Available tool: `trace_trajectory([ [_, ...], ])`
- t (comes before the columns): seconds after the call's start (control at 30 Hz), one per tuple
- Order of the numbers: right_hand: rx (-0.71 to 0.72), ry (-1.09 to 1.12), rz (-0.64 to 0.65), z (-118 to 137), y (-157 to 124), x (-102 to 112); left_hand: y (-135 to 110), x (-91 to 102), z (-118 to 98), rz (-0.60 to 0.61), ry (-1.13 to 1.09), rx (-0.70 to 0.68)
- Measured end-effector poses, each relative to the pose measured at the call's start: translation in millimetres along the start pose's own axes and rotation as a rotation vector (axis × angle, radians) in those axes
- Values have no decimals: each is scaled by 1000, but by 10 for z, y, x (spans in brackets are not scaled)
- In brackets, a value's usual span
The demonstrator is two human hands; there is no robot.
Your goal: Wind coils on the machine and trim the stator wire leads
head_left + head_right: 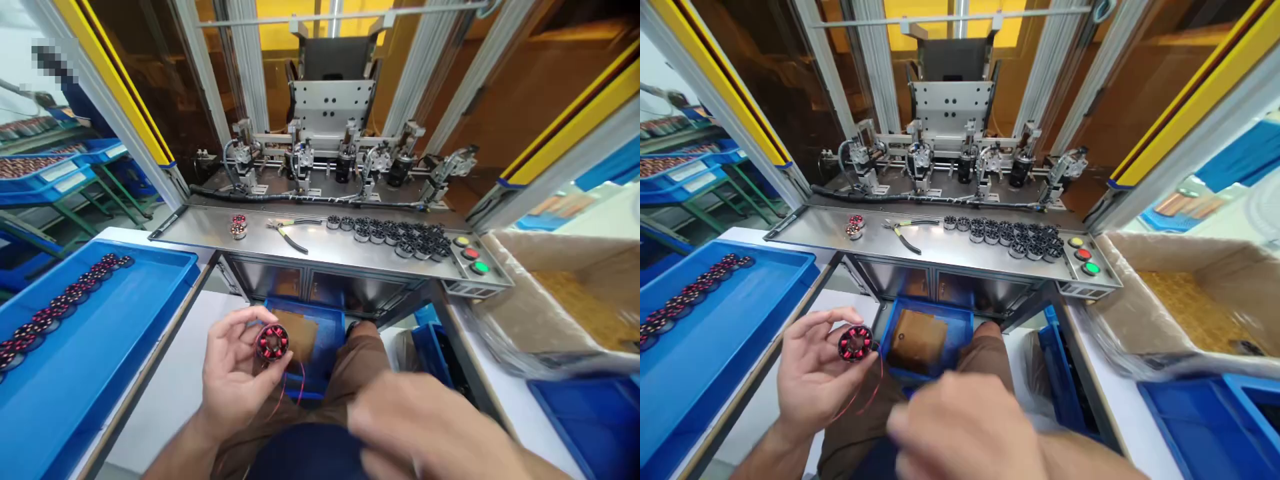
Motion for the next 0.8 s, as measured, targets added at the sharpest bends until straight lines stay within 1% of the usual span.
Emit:
trace_trajectory([
  [0.03, -37, 31, 3, -47, 99, 0, 2, -13, -5, 7, -25, -7],
  [0.07, -106, 99, 4, -112, 189, -17, 1, -27, -9, 18, -44, -12],
  [0.13, -305, 307, 15, -270, 324, -95, -10, -52, -12, 52, -55, -24],
  [0.2, -487, 490, 62, -401, 383, -201, -37, -66, -10, 95, -48, -24],
  [0.23, -537, 543, 90, -442, 389, -244, -53, -67, -8, 121, -50, -10],
  [0.3, -571, 605, 132, -480, 371, -293, -81, -55, -8, 169, -88, 51],
  [0.37, -548, 631, 163, -482, 330, -294, -93, -31, -13, 205, -157, 160],
  [0.43, -492, 594, 201, -474, 282, -275, -89, -5, -21, 240, -237, 272],
  [0.53, -351, 424, 228, -466, 221, -257, -70, 19, -13, 274, -335, 402],
  [0.63, -226, 283, 191, -484, 170, -277, -69, 2, 35, 290, -378, 495],
  [0.7, -184, 233, 155, -519, 132, -296, -81, -34, 69, 302, -394, 519],
  [0.73, -170, 213, 144, -539, 111, -304, -87, -53, 80, 294, -393, 505],
  [0.8, -141, 181, 129, -576, 74, -311, -101, -81, 84, 253, -328, 430],
])
Point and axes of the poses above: each hand's wrist, its own y-axis towards the middle knuckle, its own x-axis out of the back of the hand, z = x × y, the point moved 2 cm from there along y, towards the middle knuckle, and after that the axes turned 10 degrees about y, right-handed, at the moved point
